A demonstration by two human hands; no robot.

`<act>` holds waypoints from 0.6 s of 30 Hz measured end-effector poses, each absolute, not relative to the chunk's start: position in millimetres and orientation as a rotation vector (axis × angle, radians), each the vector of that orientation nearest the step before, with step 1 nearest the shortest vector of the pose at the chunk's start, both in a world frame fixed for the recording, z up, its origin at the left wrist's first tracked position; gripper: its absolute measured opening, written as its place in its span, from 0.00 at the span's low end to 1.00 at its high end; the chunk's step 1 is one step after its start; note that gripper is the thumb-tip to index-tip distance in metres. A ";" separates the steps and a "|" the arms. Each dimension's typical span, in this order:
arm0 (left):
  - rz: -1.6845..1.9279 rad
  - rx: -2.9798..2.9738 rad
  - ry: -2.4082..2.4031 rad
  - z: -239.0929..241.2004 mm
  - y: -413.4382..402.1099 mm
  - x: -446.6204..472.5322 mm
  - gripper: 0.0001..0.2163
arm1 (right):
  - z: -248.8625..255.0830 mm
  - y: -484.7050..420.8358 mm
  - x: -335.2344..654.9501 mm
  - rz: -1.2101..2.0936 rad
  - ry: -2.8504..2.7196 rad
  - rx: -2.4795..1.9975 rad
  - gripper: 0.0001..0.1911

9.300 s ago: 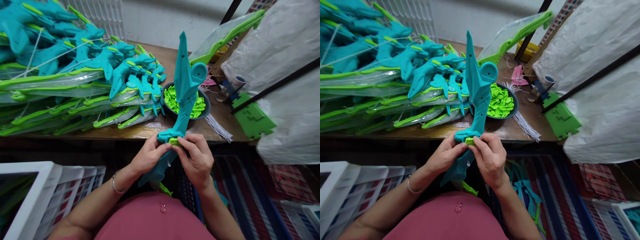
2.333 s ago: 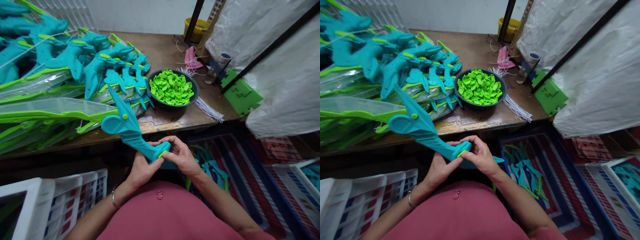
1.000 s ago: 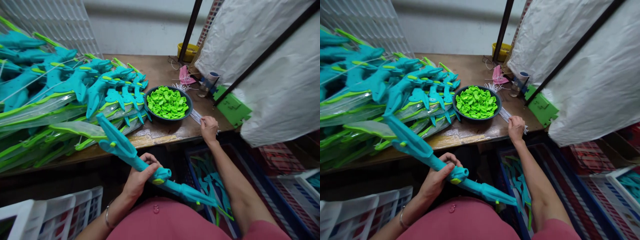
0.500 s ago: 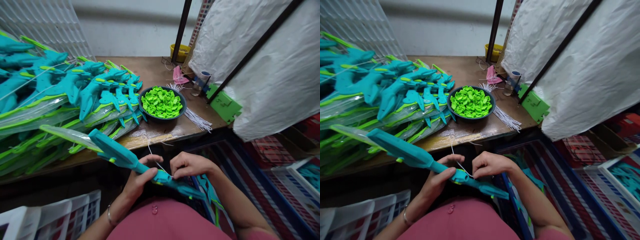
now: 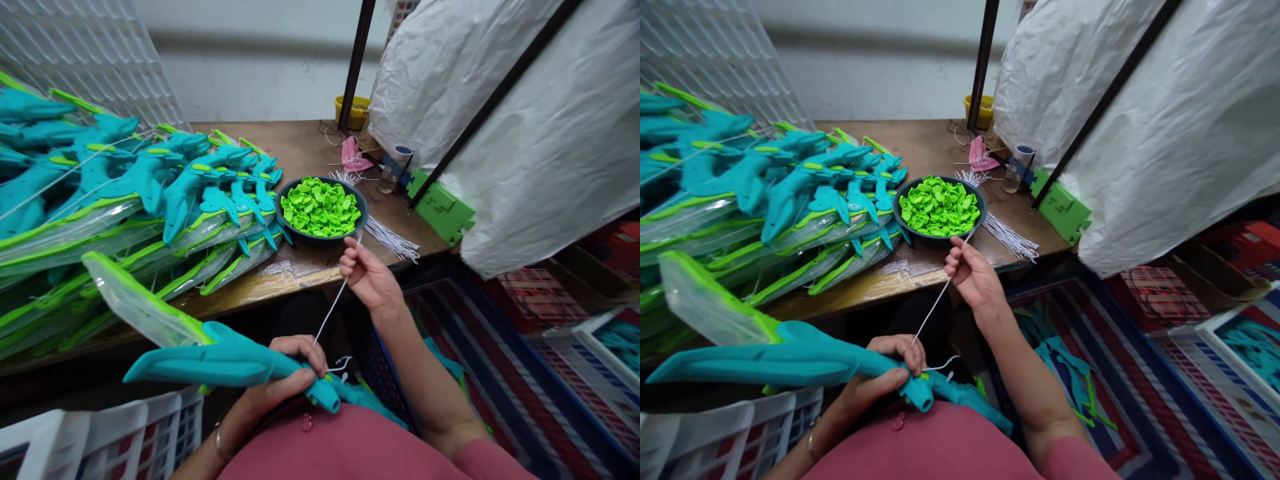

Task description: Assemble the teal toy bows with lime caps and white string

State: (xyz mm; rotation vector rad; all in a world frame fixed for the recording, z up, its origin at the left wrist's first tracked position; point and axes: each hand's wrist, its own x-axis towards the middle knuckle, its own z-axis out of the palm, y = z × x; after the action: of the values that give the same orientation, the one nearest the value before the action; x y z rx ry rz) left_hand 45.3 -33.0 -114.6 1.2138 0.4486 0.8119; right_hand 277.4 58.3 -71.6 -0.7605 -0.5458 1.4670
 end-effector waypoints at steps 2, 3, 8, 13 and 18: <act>0.843 1.201 0.411 -116.2 -35.6 42.8 0.11 | -60.0 62.0 292.7 1.381 -0.469 -0.736 0.06; 0.851 1.195 0.403 -116.9 -36.7 41.7 0.10 | -55.4 62.0 299.0 1.354 -0.421 -0.735 0.05; 0.901 1.161 0.377 -118.3 -35.2 41.3 0.09 | -43.0 48.9 322.1 1.226 -0.326 -0.809 0.09; 1.372 1.136 0.461 -92.1 -16.0 39.0 0.18 | -36.4 22.2 353.0 0.787 -0.646 -1.007 0.16; 1.823 0.954 0.422 -40.6 9.9 -4.0 0.14 | -17.5 -22.4 395.6 -0.326 -1.011 -1.397 0.02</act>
State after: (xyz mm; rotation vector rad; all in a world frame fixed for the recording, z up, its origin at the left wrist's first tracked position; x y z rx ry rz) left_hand -4.0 9.9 -40.6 0.9544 0.4218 1.8225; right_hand 395.6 -22.4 -17.5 -1.3967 -1.0112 -0.3260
